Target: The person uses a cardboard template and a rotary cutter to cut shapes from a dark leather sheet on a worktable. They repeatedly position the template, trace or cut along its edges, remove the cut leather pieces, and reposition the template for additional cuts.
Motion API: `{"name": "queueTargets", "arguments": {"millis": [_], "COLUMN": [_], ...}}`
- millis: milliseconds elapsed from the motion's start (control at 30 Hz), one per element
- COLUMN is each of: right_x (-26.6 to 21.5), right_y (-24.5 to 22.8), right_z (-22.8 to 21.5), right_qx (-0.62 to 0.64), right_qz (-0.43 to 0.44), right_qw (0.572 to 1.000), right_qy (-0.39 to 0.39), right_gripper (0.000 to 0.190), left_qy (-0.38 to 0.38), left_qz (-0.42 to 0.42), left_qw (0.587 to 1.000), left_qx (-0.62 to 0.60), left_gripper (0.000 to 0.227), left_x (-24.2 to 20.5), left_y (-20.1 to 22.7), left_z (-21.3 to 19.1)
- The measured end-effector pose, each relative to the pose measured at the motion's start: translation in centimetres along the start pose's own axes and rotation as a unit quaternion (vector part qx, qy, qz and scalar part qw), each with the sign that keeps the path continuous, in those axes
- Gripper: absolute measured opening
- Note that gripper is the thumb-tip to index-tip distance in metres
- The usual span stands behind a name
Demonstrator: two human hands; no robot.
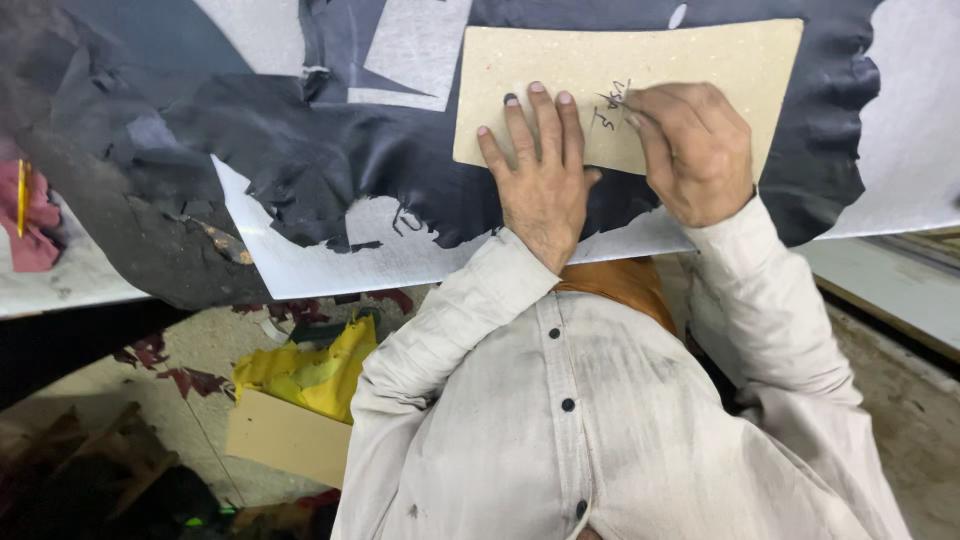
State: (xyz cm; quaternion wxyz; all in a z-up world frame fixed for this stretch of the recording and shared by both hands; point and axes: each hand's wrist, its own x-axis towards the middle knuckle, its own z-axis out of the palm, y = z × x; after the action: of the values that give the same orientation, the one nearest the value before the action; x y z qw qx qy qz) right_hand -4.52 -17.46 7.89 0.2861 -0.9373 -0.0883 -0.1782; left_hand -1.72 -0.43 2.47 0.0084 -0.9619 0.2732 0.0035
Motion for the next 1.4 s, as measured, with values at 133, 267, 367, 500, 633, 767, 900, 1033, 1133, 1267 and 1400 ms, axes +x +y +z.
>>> {"name": "queueTargets", "arguments": {"millis": [133, 267, 367, 500, 633, 767, 900, 1033, 1133, 1267, 1400], "right_x": [7.1, 11.5, 13.0, 14.7, 15.7, 15.6, 15.1, 14.4, 14.5, 15.1, 14.7], "right_y": [1.5, 0.9, -0.3, -1.2, -1.2, -0.9, -0.7, -0.2, -0.1, 0.8, 2.6], "right_z": [2.3, 5.5, 7.5, 8.8, 9.5, 9.6, 9.5, 9.2, 8.4, 5.7, 1.4], "right_qx": [-0.03, -0.023, -0.037, -0.034, -0.025, -0.015, -0.014, -0.024, -0.043, -0.081, -0.102], "right_qz": [-0.205, -0.372, -0.447, -0.503, -0.524, -0.527, -0.523, -0.513, -0.507, -0.484, -0.38], "right_qw": [0.973, 0.908, 0.866, 0.825, 0.805, 0.8, 0.801, 0.807, 0.814, 0.835, 0.906], "right_qy": [-0.105, -0.193, -0.222, -0.254, -0.278, -0.285, -0.29, -0.29, -0.28, -0.248, -0.155], "right_gripper": [0.027, 0.036, 0.039, 0.045, 0.041, 0.038, 0.034, 0.031, 0.029, 0.026, 0.023], "left_qy": [-0.065, -0.114, -0.149, -0.132, -0.16, -0.218, -0.208, -0.165, -0.123, -0.106, -0.128], "left_qz": [-0.016, -0.008, -0.008, 0.002, -0.008, -0.009, -0.009, -0.003, -0.003, -0.001, 0.012], "left_qw": [0.992, 0.987, 0.984, 0.989, 0.98, 0.966, 0.968, 0.979, 0.985, 0.989, 0.989], "left_qx": [-0.106, -0.11, -0.095, -0.066, -0.116, -0.137, -0.144, -0.124, -0.124, -0.098, -0.071], "left_gripper": [0.115, 0.116, 0.113, 0.117, 0.12, 0.125, 0.125, 0.125, 0.129, 0.129, 0.125], "left_x": [-0.3, -0.2, -0.8, -1.4, -1.2, -1.1, -0.9, -1.4, -1.3, -0.8, -0.3], "left_y": [0.5, 1.0, 1.9, 2.4, 2.6, 2.6, 2.2, 1.4, 0.6, 0.2, 0.0], "left_z": [0.6, 2.1, 3.3, 4.5, 5.2, 5.3, 5.2, 4.3, 3.0, 1.9, 0.7]}}
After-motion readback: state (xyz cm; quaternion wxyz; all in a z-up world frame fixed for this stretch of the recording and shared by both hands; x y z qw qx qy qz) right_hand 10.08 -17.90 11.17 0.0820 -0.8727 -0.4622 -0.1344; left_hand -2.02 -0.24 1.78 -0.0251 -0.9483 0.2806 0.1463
